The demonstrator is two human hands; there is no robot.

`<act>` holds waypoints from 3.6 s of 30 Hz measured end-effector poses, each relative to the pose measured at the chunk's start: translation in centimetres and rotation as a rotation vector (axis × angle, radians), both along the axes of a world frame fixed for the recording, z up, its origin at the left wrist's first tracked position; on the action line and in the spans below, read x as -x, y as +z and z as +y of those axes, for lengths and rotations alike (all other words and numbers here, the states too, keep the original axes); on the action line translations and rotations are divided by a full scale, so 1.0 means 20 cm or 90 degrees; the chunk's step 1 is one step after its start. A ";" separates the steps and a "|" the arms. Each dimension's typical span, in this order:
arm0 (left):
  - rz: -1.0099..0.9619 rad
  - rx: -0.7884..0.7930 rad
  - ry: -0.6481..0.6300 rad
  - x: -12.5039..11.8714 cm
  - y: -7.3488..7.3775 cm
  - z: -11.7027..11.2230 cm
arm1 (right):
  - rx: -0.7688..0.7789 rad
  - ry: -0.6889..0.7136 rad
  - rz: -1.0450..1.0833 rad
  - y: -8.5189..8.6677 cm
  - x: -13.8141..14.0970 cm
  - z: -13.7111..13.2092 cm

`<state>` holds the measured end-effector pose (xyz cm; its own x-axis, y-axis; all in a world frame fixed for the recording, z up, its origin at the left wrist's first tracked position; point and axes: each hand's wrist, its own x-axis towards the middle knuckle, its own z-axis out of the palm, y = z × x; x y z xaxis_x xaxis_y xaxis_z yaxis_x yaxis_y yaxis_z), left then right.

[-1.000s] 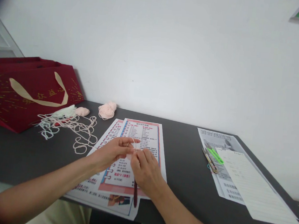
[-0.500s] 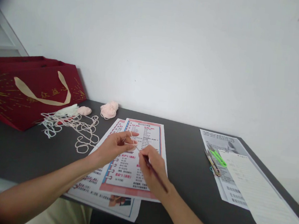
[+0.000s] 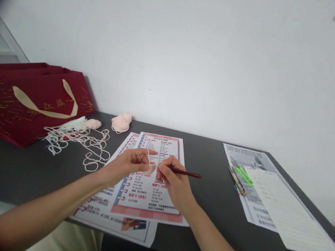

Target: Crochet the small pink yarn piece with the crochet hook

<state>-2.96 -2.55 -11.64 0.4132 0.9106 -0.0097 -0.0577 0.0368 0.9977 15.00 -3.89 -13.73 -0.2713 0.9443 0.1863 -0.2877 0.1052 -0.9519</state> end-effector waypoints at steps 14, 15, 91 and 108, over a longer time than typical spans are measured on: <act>-0.169 0.273 -0.086 0.00 0.00 0.00 | -0.621 -0.159 -0.421 -0.07 0.01 -0.05; -0.168 0.275 -0.091 0.01 0.01 0.00 | -0.523 -0.129 -0.363 -0.06 0.00 -0.04; -0.207 0.218 -0.214 0.07 0.02 0.04 | 0.139 0.088 0.191 0.09 -0.06 0.01; -0.112 0.114 -0.208 0.07 0.02 0.03 | 0.217 0.153 0.217 0.10 -0.06 0.00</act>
<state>-4.26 -1.90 -11.20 0.6902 0.7211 -0.0596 -0.1829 0.2536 0.9499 16.25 -3.91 -11.71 -0.4654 0.8851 -0.0043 -0.5638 -0.3002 -0.7694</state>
